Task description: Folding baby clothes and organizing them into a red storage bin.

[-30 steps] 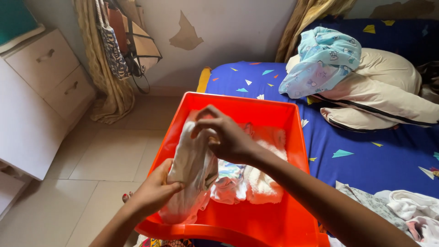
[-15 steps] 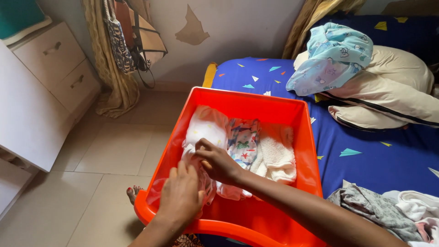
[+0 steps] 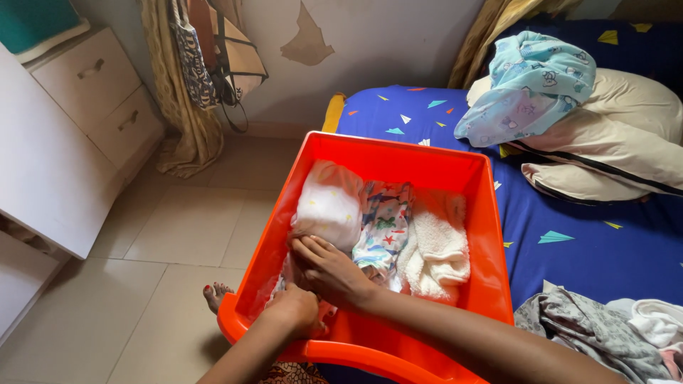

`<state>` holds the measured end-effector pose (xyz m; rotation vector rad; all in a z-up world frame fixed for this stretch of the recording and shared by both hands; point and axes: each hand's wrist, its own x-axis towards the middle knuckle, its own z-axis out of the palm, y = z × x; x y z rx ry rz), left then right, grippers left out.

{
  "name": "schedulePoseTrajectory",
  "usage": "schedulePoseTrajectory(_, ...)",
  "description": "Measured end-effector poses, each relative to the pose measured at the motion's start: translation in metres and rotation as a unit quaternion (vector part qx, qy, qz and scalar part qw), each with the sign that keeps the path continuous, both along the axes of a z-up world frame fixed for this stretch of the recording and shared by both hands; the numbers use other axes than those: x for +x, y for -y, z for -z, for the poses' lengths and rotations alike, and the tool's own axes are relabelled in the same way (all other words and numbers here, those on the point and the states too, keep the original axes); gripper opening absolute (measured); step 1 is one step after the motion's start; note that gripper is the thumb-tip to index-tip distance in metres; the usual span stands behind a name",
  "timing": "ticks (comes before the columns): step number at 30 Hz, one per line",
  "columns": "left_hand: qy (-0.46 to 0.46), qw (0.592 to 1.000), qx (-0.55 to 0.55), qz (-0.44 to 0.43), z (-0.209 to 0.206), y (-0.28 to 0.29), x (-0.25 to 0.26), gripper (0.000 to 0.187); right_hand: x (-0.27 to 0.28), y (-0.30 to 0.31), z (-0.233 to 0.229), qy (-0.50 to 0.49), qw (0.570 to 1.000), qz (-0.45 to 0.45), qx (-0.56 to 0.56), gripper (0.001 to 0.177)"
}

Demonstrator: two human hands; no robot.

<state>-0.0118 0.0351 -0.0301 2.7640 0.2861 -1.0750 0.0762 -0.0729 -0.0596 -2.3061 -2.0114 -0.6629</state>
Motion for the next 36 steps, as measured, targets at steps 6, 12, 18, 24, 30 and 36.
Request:
schedulePoseTrajectory(6, -0.038, 0.998, 0.035, -0.031, 0.012, 0.012, 0.007, 0.077, 0.006, -0.002, 0.026, -0.114, 0.992, 0.058, -0.007, 0.053)
schedulePoseTrajectory(12, -0.007, 0.998, 0.031, -0.06, 0.115, -0.013, 0.03, 0.067, 0.013, -0.003, 0.037, -0.09, 0.989, 0.012, 0.114, 0.064)
schedulePoseTrajectory(18, -0.078, 0.985, 0.01, -0.152, 0.092, -0.004, 0.047, 0.087, 0.012, -0.004, 0.015, -0.192, 0.979, 0.066, -0.023, 0.065)
schedulePoseTrajectory(24, -0.006, 0.998, 0.005, 0.062, 0.176, -0.058, 0.079, 0.089, -0.024, 0.058, -0.022, -0.315, 0.947, 0.054, 0.029, 0.037)
schedulePoseTrajectory(30, 0.256, 0.963, 0.069, -0.034, 0.044, -0.001, 0.042, 0.089, -0.147, 0.143, -0.143, -0.412, 0.88, 0.087, 0.221, 0.025)
schedulePoseTrajectory(36, 0.046, 0.987, 0.117, 0.101, 0.086, -0.016, 0.052, 0.155, -0.189, 0.194, -0.072, -0.317, 0.882, 0.167, 0.306, 0.027)
